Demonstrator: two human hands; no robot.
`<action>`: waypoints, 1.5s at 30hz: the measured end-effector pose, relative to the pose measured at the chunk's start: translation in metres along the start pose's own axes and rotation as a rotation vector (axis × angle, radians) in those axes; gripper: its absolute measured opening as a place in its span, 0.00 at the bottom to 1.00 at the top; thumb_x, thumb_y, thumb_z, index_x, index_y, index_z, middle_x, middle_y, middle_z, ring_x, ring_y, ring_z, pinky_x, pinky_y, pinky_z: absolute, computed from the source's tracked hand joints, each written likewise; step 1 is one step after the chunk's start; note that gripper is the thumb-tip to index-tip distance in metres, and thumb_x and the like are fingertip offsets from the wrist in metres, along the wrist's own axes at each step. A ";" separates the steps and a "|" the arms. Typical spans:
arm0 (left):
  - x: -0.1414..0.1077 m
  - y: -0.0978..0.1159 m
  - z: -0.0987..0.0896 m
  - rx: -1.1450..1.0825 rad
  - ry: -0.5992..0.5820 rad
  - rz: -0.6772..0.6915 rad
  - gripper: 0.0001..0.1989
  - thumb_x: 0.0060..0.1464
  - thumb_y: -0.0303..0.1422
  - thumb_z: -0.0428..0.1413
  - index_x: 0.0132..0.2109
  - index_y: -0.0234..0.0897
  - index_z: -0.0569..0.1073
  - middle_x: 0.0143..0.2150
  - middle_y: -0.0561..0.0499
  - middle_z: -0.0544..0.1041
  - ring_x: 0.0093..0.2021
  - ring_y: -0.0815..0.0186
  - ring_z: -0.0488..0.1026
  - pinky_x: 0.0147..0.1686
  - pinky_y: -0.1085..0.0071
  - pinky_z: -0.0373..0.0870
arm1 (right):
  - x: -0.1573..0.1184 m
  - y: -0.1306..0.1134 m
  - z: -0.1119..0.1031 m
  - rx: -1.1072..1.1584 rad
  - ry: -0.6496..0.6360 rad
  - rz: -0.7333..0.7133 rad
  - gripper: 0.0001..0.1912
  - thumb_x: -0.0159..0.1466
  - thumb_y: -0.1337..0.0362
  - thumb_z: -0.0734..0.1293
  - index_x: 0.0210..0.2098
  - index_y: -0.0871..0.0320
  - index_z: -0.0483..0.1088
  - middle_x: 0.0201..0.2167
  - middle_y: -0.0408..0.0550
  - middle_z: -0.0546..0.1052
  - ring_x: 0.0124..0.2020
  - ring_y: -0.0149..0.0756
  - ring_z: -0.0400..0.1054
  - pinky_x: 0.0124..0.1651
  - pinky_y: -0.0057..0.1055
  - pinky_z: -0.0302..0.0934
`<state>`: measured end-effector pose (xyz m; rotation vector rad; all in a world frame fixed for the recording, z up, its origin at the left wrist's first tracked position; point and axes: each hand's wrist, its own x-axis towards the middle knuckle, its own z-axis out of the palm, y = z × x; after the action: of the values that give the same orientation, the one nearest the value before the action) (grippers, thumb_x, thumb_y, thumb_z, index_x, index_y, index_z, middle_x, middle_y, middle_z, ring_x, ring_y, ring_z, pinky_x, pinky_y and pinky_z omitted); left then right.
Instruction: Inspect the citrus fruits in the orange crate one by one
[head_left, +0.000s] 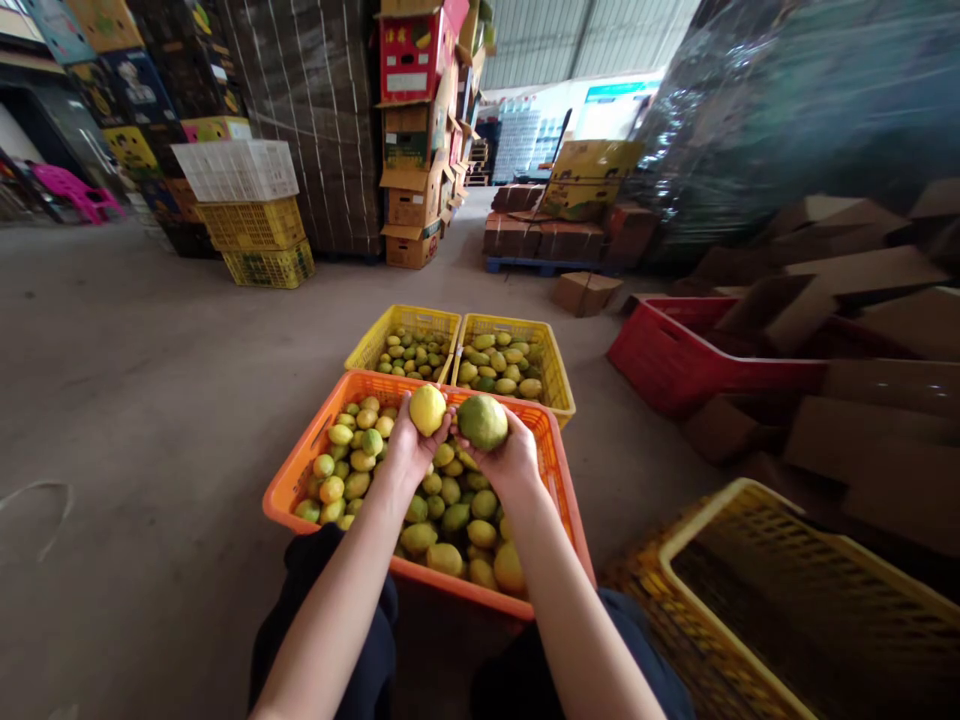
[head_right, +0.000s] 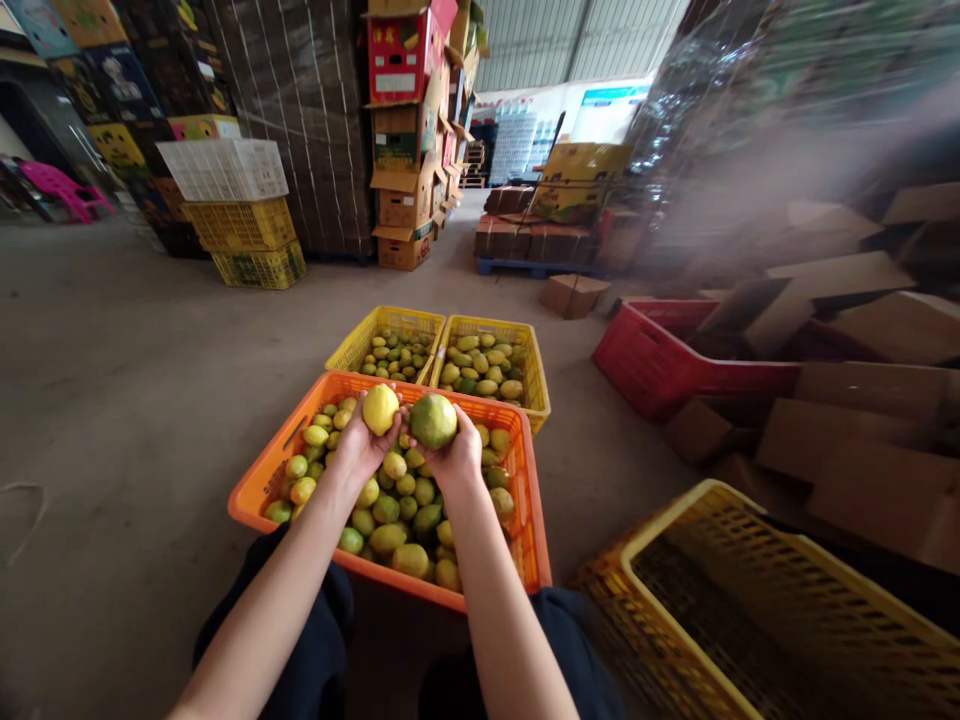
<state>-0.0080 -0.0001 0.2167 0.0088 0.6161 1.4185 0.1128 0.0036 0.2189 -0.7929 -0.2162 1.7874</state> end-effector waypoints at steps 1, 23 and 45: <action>-0.002 0.001 0.001 -0.002 0.011 -0.004 0.17 0.65 0.39 0.46 0.44 0.31 0.74 0.30 0.47 0.76 0.27 0.69 0.76 0.23 0.78 0.75 | 0.001 0.000 -0.001 -0.003 -0.017 -0.003 0.08 0.60 0.61 0.64 0.32 0.60 0.71 0.23 0.51 0.79 0.20 0.38 0.72 0.17 0.29 0.65; 0.004 0.003 -0.003 0.030 0.035 -0.038 0.16 0.64 0.39 0.48 0.43 0.29 0.72 0.30 0.45 0.77 0.30 0.65 0.77 0.24 0.76 0.76 | 0.011 0.009 -0.007 0.072 0.096 -0.034 0.03 0.62 0.65 0.63 0.33 0.56 0.68 0.24 0.43 0.78 0.27 0.36 0.73 0.31 0.34 0.73; 0.008 0.013 -0.025 0.071 0.088 0.026 0.11 0.61 0.39 0.53 0.39 0.35 0.71 0.31 0.48 0.75 0.31 0.67 0.76 0.24 0.78 0.74 | 0.013 0.008 -0.016 0.057 0.154 0.020 0.08 0.64 0.64 0.59 0.38 0.56 0.69 0.29 0.48 0.79 0.32 0.40 0.74 0.30 0.38 0.73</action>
<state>-0.0301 0.0009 0.1974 0.0106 0.7411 1.4273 0.1139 0.0084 0.1974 -0.8898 -0.0554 1.7340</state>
